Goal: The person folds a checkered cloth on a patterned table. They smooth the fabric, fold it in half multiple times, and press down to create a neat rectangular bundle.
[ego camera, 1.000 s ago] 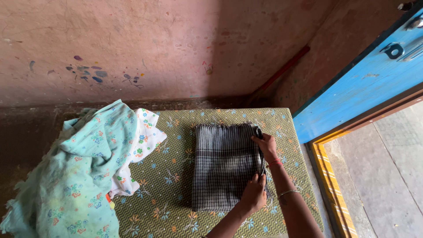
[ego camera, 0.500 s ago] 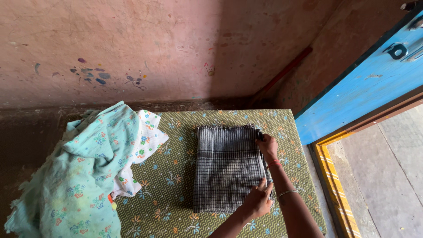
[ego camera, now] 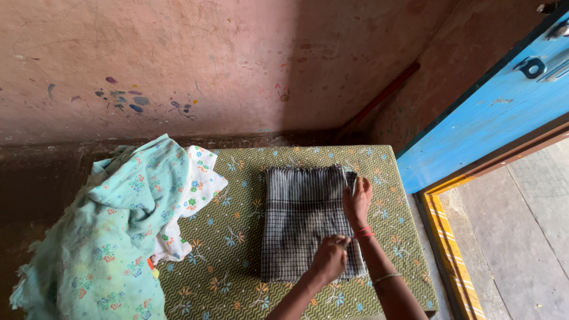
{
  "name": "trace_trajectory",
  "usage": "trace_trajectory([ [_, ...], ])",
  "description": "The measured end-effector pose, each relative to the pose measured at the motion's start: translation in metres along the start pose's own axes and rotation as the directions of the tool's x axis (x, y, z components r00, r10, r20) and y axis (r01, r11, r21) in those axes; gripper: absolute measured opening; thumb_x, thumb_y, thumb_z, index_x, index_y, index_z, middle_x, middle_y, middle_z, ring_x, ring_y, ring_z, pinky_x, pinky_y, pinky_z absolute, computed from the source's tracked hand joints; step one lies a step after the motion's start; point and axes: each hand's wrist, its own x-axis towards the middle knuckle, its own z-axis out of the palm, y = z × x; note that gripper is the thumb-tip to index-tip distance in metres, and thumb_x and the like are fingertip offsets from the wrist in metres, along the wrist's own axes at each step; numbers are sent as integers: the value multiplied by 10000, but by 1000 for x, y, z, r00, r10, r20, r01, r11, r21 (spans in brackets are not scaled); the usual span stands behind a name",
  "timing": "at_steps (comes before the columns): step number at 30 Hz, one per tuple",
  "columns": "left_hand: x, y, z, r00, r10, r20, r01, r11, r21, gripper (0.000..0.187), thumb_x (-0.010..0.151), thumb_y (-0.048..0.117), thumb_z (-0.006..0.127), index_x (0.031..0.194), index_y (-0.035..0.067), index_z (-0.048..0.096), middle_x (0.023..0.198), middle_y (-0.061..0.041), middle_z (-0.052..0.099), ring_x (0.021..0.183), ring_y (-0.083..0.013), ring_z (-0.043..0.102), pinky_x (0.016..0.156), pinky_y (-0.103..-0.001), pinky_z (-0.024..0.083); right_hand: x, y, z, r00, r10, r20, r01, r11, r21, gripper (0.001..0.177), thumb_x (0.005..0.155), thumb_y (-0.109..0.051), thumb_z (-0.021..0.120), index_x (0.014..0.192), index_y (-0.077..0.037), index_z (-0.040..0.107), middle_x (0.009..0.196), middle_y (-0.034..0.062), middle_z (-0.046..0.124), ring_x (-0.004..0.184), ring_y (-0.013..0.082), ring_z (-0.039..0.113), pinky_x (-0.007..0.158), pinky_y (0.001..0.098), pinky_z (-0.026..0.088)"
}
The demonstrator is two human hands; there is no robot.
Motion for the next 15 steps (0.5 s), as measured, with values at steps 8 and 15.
trace_trajectory([
  [8, -2, -40, -37, 950, -171, -262, 203, 974, 100, 347, 837, -93, 653, 1157, 16, 734, 1202, -147, 706, 1102, -288, 624, 977, -404, 541, -55, -29, 7, 971, -239, -6, 239, 970, 46, 400, 1034, -164, 521, 1369, 45, 585, 1464, 250, 545, 1328, 352, 530, 1136, 492, 427],
  [15, 0, -83, -63, 911, -99, -400, 222, 936, 274, 366, 873, -31, 627, 1237, -28, 663, 1399, -184, 600, 1364, -337, 494, 1192, -510, 336, -102, -52, 22, 932, -355, 68, 355, 935, 17, 439, 1072, -223, 436, 1392, 48, 565, 1541, 235, 481, 1464, 366, 400, 1213, 577, 240],
])
